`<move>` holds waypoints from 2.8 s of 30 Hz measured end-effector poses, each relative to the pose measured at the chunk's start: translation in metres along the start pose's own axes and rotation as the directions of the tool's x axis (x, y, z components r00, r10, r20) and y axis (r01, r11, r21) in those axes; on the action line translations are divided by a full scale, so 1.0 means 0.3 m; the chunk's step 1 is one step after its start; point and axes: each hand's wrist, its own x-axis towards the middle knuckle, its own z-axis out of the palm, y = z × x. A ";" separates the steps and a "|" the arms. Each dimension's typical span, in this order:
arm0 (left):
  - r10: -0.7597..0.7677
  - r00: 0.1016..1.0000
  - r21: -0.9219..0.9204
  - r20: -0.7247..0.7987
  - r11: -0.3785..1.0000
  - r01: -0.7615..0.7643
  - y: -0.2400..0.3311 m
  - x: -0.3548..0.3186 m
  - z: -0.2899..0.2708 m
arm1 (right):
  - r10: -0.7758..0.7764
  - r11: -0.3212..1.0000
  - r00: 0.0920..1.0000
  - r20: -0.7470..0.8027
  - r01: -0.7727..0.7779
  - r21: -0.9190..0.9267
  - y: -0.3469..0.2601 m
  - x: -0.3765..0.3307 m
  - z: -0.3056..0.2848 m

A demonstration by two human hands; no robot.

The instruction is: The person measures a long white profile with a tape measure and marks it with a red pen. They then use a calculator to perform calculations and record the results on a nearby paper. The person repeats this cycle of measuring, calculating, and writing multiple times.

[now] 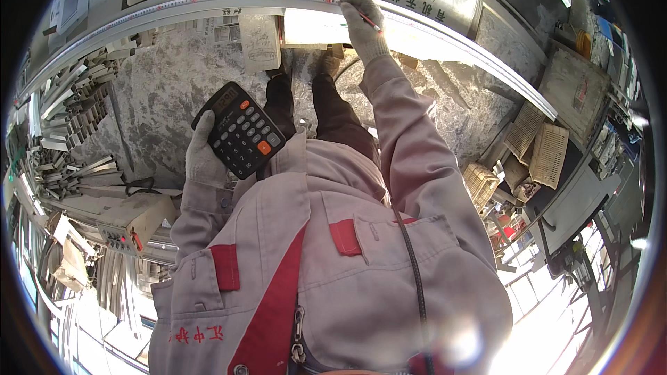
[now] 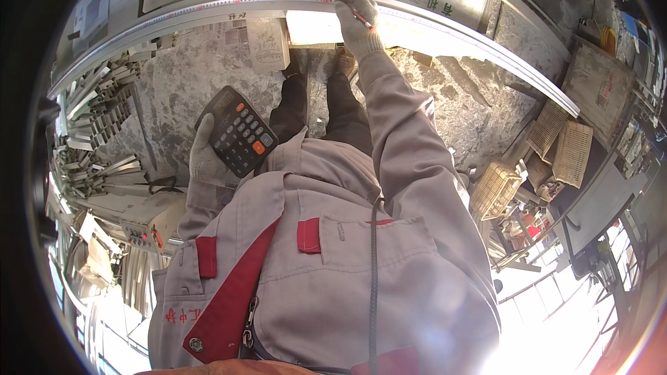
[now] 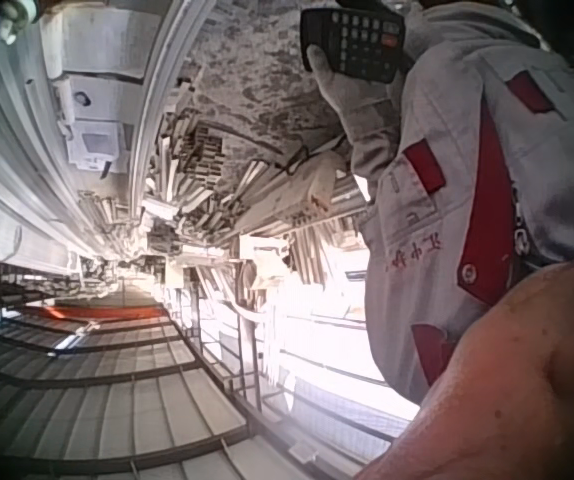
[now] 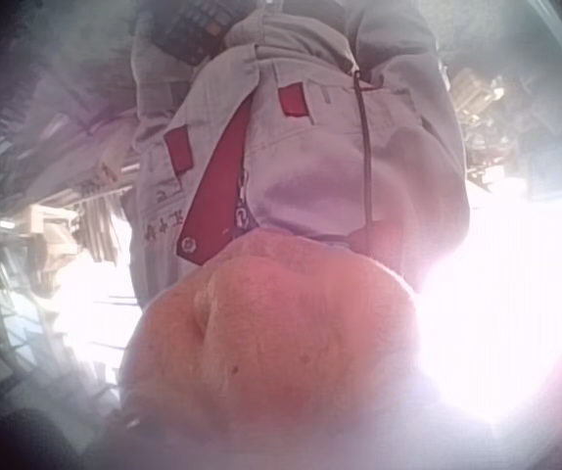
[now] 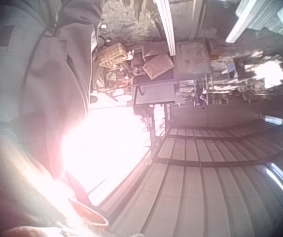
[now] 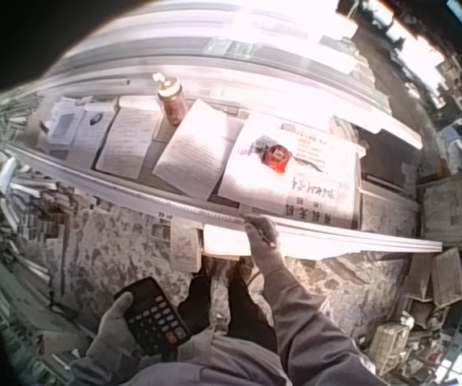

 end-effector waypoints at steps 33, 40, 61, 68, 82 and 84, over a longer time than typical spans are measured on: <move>-0.001 1.000 -0.008 -0.008 1.000 0.001 0.007 0.005 0.021 | 0.184 0.979 0.982 -0.043 -0.179 0.098 -0.073 -0.005 0.002; 0.017 0.999 0.021 -0.034 1.000 -0.017 0.007 0.011 0.021 | 0.114 0.987 0.992 -0.044 -0.108 0.118 -0.055 -0.005 0.001; 0.028 1.000 0.004 0.009 1.000 -0.028 0.003 0.006 0.037 | 0.190 0.956 0.981 -0.035 -0.177 0.235 -0.114 -0.019 -0.029; 0.026 0.997 -0.010 0.074 1.000 -0.026 0.011 0.003 0.067 | 0.109 0.984 0.993 -0.040 -0.102 0.149 -0.218 -0.130 -0.141; 0.115 0.992 0.098 0.041 0.988 -0.119 -0.015 0.023 0.119 | 0.374 0.926 0.915 0.152 -0.378 -0.001 -0.319 -0.517 -0.255; 0.099 0.994 0.094 0.052 0.990 -0.104 -0.018 0.027 0.129 | 0.311 0.950 0.935 0.170 -0.301 -0.081 -0.395 -0.504 -0.291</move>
